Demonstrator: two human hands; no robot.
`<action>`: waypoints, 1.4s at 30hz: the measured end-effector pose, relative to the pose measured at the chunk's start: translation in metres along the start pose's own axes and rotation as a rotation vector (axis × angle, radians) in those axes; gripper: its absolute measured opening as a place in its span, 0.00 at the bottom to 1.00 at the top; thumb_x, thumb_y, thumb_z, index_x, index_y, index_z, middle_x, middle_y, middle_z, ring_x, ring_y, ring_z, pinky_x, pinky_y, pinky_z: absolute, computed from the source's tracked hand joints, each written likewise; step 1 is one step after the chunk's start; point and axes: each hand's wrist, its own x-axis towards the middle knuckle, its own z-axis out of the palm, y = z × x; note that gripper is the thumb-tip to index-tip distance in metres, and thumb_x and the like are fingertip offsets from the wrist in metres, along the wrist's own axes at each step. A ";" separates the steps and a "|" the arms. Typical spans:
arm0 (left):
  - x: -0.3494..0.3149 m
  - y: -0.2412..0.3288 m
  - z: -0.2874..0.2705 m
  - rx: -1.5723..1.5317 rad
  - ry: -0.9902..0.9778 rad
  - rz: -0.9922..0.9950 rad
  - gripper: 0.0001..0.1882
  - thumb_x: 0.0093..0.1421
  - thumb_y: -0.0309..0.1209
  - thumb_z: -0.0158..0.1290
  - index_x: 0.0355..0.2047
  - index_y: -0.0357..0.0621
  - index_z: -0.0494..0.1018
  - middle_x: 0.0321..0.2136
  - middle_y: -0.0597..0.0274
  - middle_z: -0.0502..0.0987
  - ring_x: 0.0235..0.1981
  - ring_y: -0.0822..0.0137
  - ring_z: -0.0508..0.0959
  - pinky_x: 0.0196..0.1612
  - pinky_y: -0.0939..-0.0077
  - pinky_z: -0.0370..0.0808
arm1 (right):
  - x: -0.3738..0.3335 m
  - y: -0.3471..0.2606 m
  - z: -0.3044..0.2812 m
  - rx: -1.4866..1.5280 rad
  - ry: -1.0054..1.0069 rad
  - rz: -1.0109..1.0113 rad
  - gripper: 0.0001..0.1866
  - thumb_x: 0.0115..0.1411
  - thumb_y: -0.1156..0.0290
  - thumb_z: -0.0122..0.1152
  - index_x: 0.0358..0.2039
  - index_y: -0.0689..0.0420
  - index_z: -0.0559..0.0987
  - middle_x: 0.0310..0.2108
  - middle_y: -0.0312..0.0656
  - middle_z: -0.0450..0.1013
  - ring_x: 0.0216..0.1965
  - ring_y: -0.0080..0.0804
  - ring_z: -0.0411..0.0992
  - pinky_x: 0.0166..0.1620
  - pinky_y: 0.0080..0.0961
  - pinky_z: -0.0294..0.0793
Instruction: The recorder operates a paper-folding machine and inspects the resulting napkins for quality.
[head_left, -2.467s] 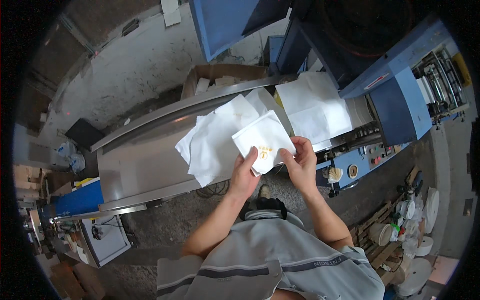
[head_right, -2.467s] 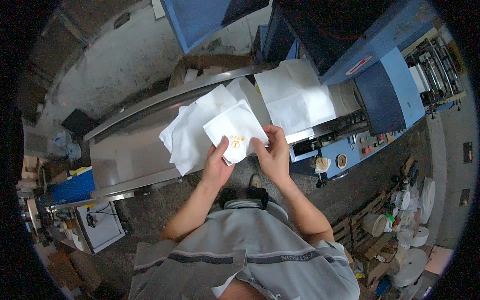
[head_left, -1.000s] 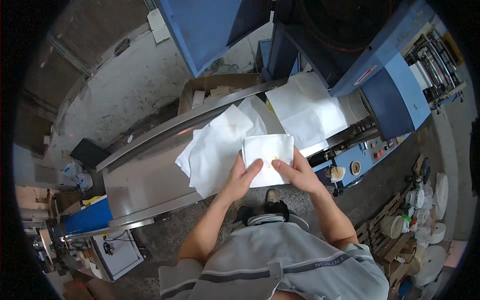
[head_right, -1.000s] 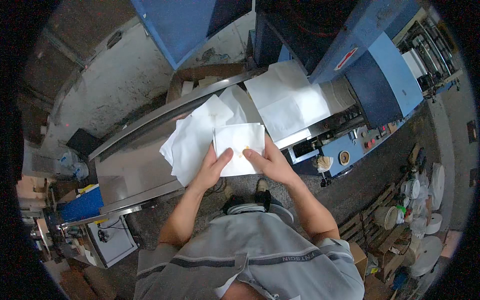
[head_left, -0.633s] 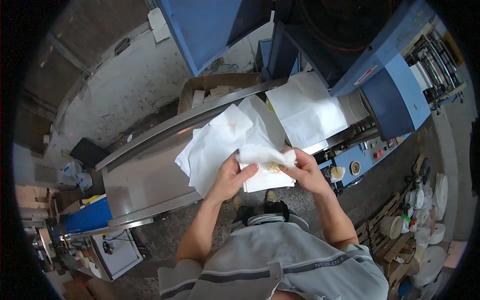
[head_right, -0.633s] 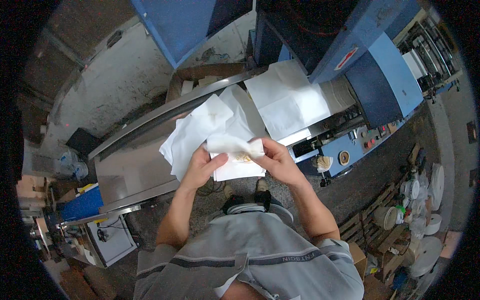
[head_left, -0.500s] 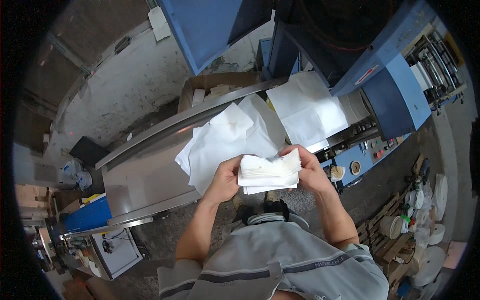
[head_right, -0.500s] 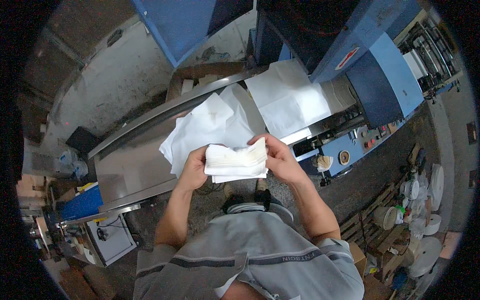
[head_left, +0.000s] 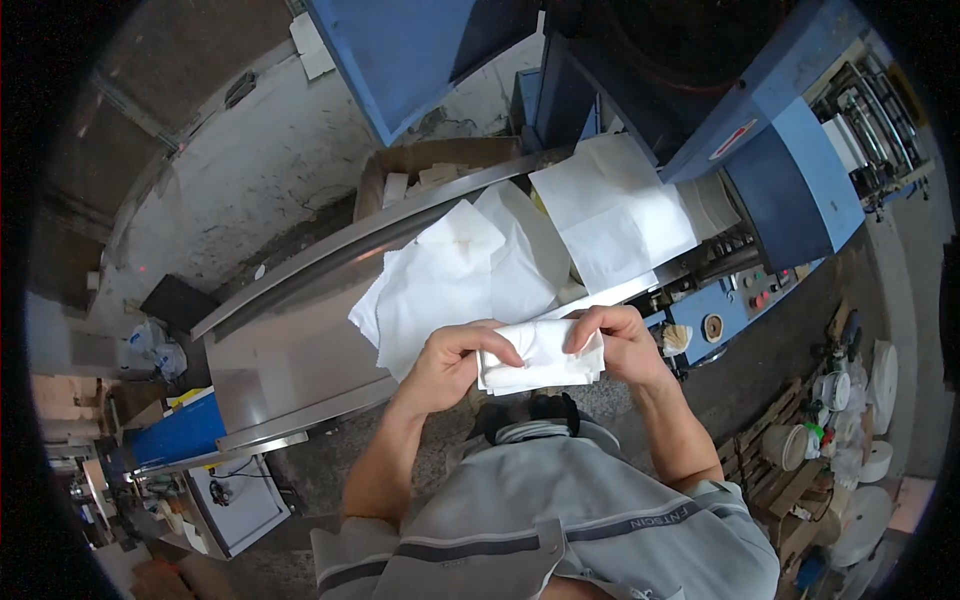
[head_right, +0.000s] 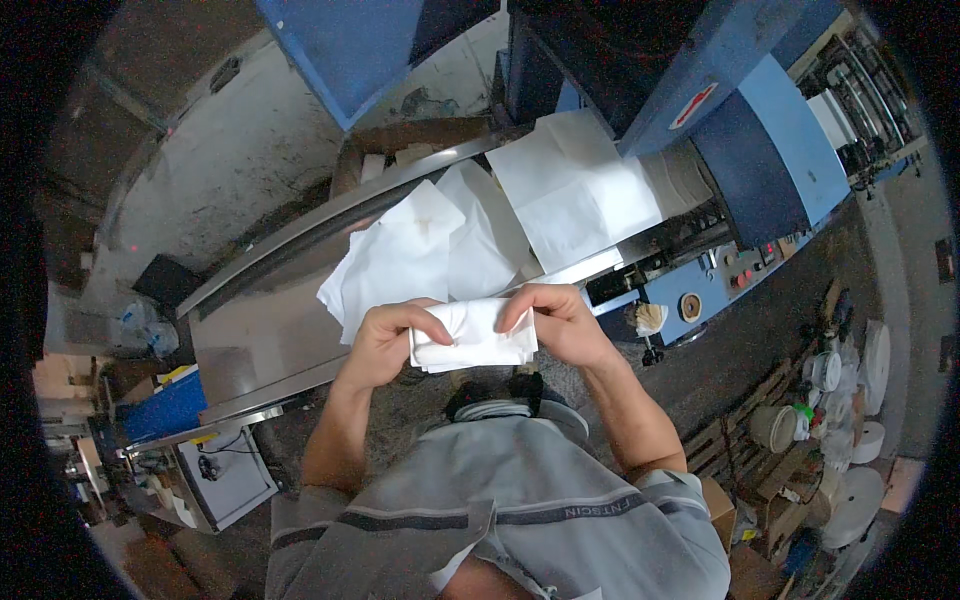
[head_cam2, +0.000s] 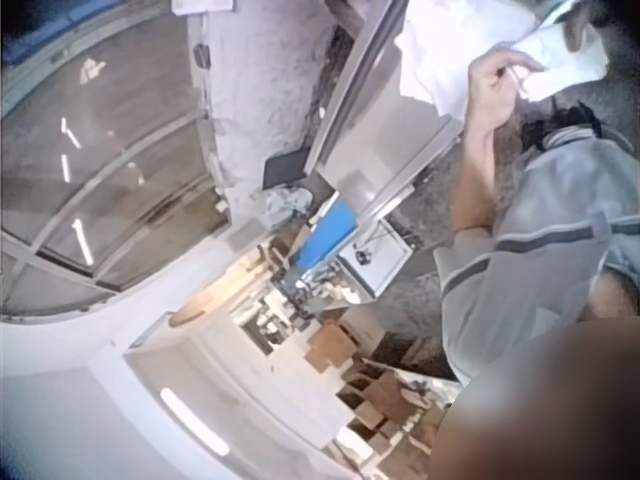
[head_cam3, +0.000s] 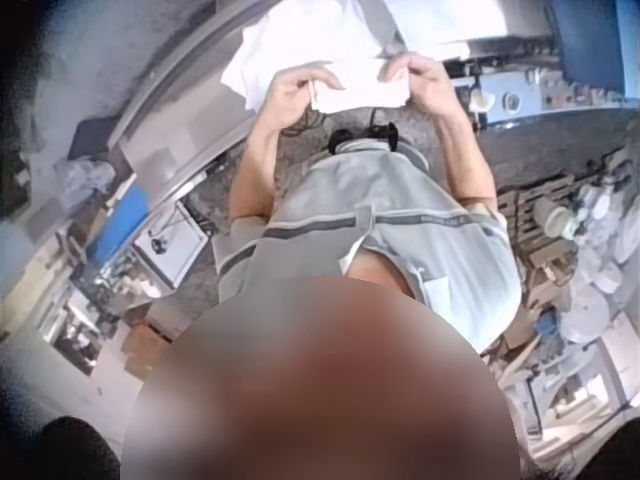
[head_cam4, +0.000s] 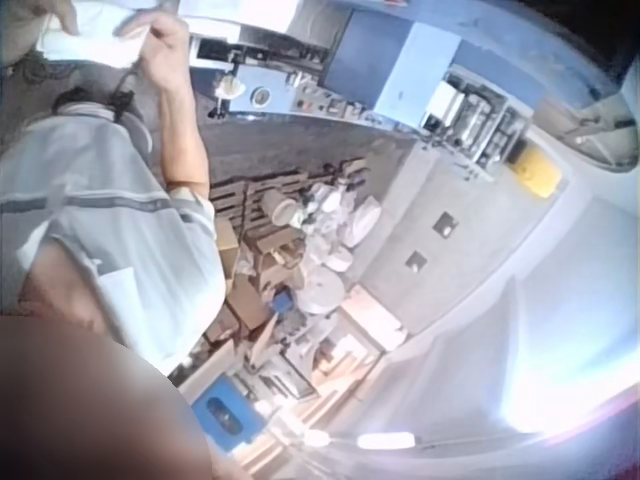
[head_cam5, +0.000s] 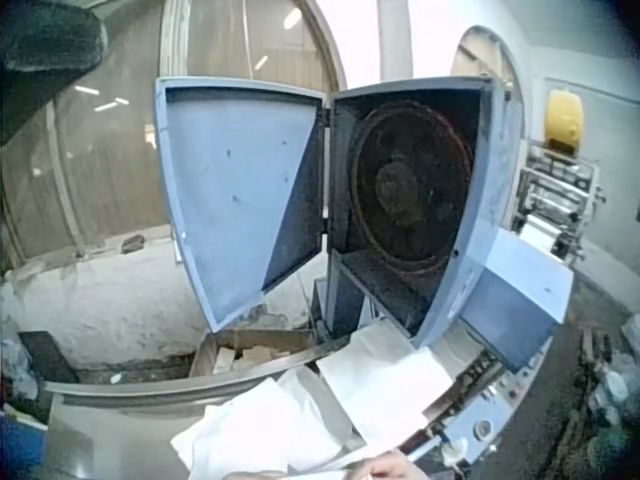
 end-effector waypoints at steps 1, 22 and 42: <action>-0.001 -0.003 -0.002 0.001 -0.001 -0.002 0.20 0.54 0.08 0.39 0.35 0.37 0.79 0.38 0.58 0.79 0.42 0.67 0.77 0.46 0.78 0.70 | 0.000 -0.005 0.003 -0.035 -0.006 0.005 0.06 0.54 0.86 0.56 0.26 0.63 0.79 0.33 0.43 0.78 0.32 0.26 0.74 0.36 0.21 0.72; 0.001 -0.035 0.010 -0.264 0.219 -0.246 0.17 0.62 0.27 0.56 0.48 0.30 0.69 0.36 0.62 0.77 0.35 0.77 0.76 0.37 0.82 0.74 | 0.002 -0.003 0.005 -0.481 -0.066 -0.179 0.11 0.47 0.90 0.49 0.21 0.63 0.79 0.41 0.48 0.77 0.39 0.35 0.75 0.43 0.25 0.71; -0.022 -0.063 -0.009 -0.586 0.420 -0.239 0.25 0.60 0.28 0.56 0.56 0.33 0.64 0.49 0.56 0.74 0.49 0.66 0.75 0.51 0.72 0.73 | 0.059 0.034 0.020 -0.146 -0.096 0.238 0.15 0.65 0.70 0.56 0.48 0.65 0.74 0.39 0.38 0.76 0.38 0.17 0.72 0.41 0.18 0.72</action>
